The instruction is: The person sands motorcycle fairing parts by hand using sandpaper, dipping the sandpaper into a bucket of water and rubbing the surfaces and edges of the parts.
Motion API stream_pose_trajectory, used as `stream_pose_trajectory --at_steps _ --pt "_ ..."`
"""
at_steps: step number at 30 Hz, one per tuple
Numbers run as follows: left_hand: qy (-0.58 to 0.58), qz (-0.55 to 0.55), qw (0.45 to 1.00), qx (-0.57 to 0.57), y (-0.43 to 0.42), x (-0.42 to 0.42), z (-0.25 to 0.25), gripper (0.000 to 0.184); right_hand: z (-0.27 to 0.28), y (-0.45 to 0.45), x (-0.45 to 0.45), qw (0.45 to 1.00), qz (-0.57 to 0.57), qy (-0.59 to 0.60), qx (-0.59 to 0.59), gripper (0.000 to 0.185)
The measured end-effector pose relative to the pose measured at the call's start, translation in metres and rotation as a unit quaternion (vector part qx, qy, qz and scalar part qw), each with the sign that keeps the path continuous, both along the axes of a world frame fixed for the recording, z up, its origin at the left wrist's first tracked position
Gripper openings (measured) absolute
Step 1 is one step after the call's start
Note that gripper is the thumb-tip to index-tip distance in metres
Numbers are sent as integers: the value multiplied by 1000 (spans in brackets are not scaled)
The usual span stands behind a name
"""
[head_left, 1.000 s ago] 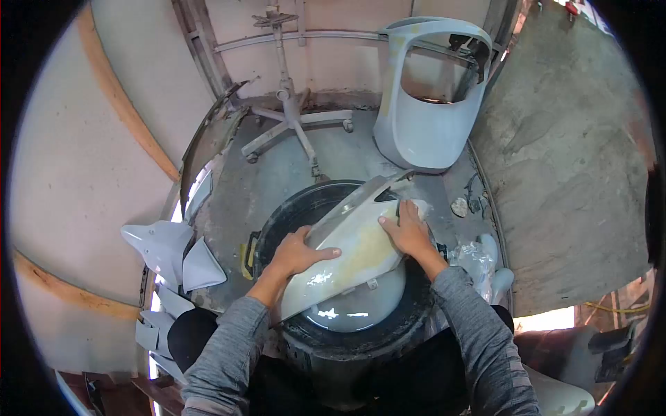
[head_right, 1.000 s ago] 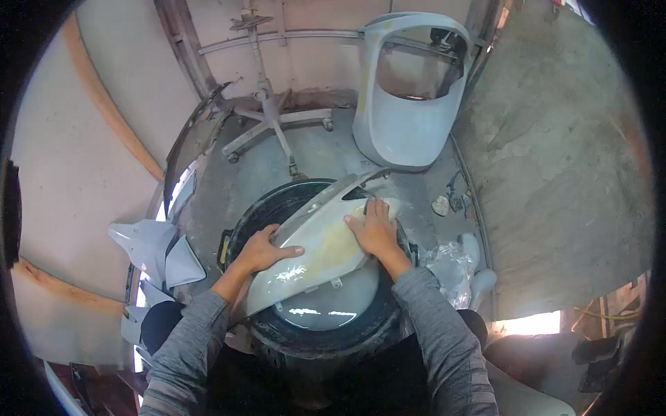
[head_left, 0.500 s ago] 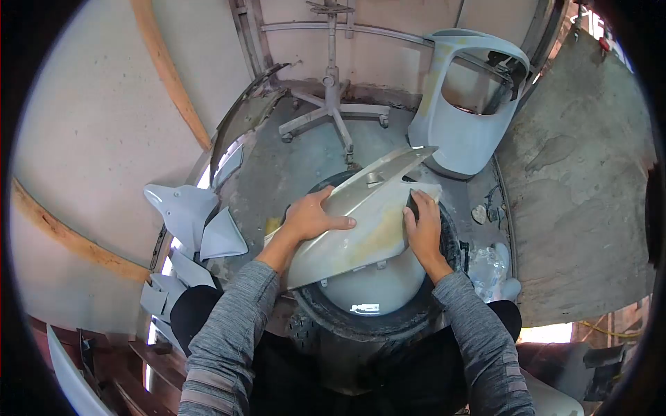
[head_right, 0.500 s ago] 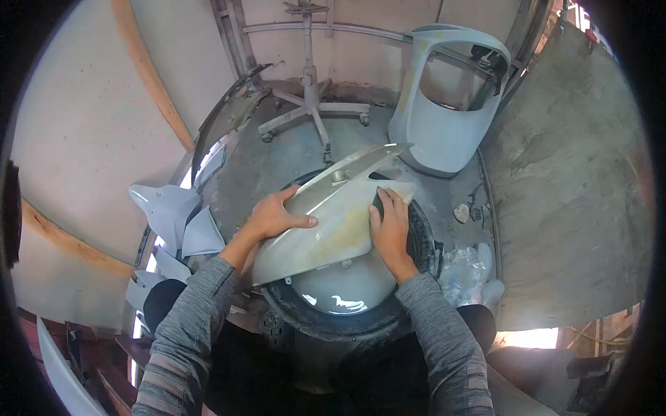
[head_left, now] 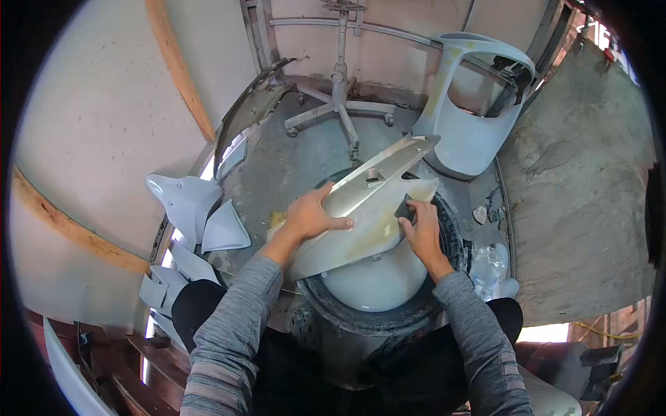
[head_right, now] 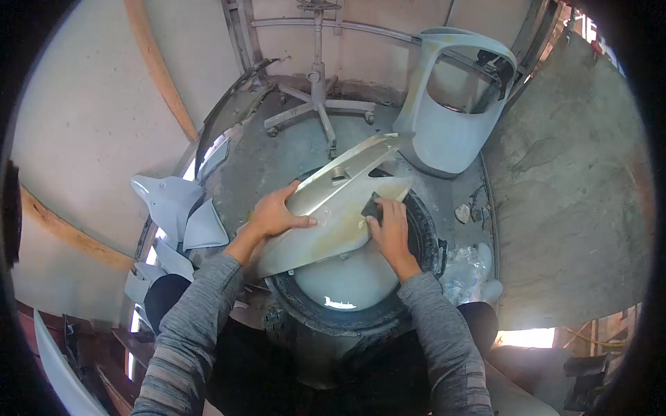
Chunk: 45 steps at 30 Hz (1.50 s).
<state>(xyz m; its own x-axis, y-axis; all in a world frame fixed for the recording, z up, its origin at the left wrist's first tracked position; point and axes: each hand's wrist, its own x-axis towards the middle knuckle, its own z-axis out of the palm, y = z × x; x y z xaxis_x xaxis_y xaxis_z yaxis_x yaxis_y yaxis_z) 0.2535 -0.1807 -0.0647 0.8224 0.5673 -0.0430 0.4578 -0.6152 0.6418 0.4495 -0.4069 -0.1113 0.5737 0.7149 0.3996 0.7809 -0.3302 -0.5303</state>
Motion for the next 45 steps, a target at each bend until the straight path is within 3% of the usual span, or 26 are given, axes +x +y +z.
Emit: stream_pose_trajectory --at_steps 5,7,11,13,15,17,19,21,22,24,27,28,30,32,35,36,37,39,40,45 --pt "-26 1 999 -22 -1 -1 -6 112 -3 3 7 997 9 -9 79 51" --pt "-12 -5 1000 -21 -1 -2 -2 112 -2 3 11 994 -20 102 45 43" --pt "-13 -1 1000 9 5 -1 -11 111 -14 1 20 989 -25 129 -62 33" --pt "-27 -3 999 39 10 0 -14 112 -24 -5 17 993 -21 89 74 28" --pt "-45 -1 998 48 10 -3 -14 111 -33 -11 20 987 -62 147 15 26" --pt "-35 19 999 37 5 -4 -4 108 -53 -14 18 929 -205 287 110 22" --pt "-27 28 998 44 1 -4 -1 108 -60 -23 10 905 -238 334 116 24" --pt "-17 35 998 49 -1 -4 -1 109 -79 -34 6 860 -288 421 -22 43" --pt "-36 13 998 53 1 -3 -1 108 -93 -39 3 860 -288 421 -22 43" --pt "-52 -8 997 56 5 -1 1 106 -122 -48 -7 825 -270 469 -163 53" --pt "-67 -12 994 82 19 10 25 102 -166 -64 -13 825 -281 442 -211 47" --pt "-58 -15 993 100 28 14 35 100 -207 -71 4 826 -286 423 -238 46" --pt "-46 -18 992 116 41 18 57 98 -201 -74 1 825 -285 415 -258 45" --pt "-42 -52 994 88 49 18 79 101 -152 -65 -17 823 -328 383 -262 42" --pt "-66 -50 992 94 55 23 84 102 -142 -63 -19 832 -288 386 -277 38" --pt "-75 -50 993 81 54 24 85 103 -204 -76 -3 864 -295 336 -230 33" --pt "-74 -49 993 81 53 25 83 103 -207 -77 -1 864 -294 337 -231 33" --pt "-75 -36 995 61 50 30 79 104 -208 -75 2 812 -322 413 -259 48" --pt "-74 -35 995 61 48 31 77 104 -209 -75 4 812 -320 413 -260 48" --pt "-59 -21 998 28 32 32 59 99 -201 -78 16 661 -292 689 -50 38"
